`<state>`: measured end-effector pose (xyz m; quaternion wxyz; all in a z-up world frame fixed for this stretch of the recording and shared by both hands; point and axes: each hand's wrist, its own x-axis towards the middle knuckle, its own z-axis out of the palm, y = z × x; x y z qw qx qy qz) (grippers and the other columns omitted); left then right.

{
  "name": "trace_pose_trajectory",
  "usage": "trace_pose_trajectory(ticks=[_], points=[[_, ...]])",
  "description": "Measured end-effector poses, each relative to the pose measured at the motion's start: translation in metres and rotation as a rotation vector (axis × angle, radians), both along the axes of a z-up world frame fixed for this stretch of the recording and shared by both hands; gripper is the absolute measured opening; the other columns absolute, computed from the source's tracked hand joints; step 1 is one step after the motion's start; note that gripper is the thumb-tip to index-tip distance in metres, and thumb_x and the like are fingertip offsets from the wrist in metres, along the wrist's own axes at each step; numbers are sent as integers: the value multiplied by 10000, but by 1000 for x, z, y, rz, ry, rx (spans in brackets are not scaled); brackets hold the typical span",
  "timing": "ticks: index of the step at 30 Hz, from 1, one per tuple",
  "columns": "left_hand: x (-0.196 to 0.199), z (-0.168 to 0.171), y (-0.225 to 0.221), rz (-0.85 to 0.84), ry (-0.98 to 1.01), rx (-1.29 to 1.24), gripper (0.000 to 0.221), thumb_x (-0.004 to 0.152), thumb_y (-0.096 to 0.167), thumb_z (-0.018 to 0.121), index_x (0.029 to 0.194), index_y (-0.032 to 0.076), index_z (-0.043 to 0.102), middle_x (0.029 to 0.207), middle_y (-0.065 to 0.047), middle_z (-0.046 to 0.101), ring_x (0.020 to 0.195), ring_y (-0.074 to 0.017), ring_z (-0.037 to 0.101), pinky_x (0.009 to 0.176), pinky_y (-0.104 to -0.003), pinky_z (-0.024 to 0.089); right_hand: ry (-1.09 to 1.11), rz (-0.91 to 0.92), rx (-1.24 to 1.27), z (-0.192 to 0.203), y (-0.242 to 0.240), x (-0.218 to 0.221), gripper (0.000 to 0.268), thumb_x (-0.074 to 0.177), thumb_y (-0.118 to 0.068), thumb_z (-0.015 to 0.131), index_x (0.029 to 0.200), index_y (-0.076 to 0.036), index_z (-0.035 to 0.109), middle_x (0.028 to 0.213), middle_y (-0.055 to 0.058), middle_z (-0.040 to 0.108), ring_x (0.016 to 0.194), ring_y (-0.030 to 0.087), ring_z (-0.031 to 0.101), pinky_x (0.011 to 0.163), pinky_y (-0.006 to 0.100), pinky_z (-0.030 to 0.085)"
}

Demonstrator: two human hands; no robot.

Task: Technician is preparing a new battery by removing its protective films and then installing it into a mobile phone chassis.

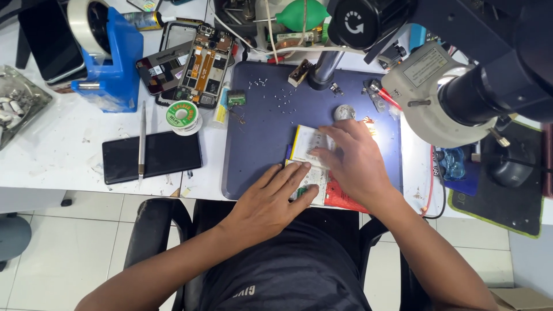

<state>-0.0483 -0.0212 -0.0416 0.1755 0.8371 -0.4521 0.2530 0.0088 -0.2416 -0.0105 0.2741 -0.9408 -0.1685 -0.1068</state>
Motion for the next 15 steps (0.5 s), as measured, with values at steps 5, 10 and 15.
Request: trace_pose_trajectory(ticks=[5,10,15], points=[[-3,-9,-2,-13,49,-18,351,1087,167,431,1383,42,573,1402,-308,558,1367,-442,523,1143,-562,405,50,16,-8,8,4,2,365,895,-277,804,1164,-33,765,1046,136,669,986,304,643,776,381,561],[-4,-8,-5,-5,68,-25,326,1086,173,419,1333,38,583,1410,-341,533,1379,-465,507,1171,-583,362,38,14,-3,7,7,2,361,904,-275,807,1155,-18,768,1046,145,669,986,299,631,775,375,559],[-3,-10,-7,5,51,-13,310,1087,173,404,1300,29,579,1396,-355,535,1380,-471,507,1181,-583,355,35,27,5,5,6,3,372,909,-284,797,1157,-9,764,1048,164,664,975,313,615,754,383,560]])
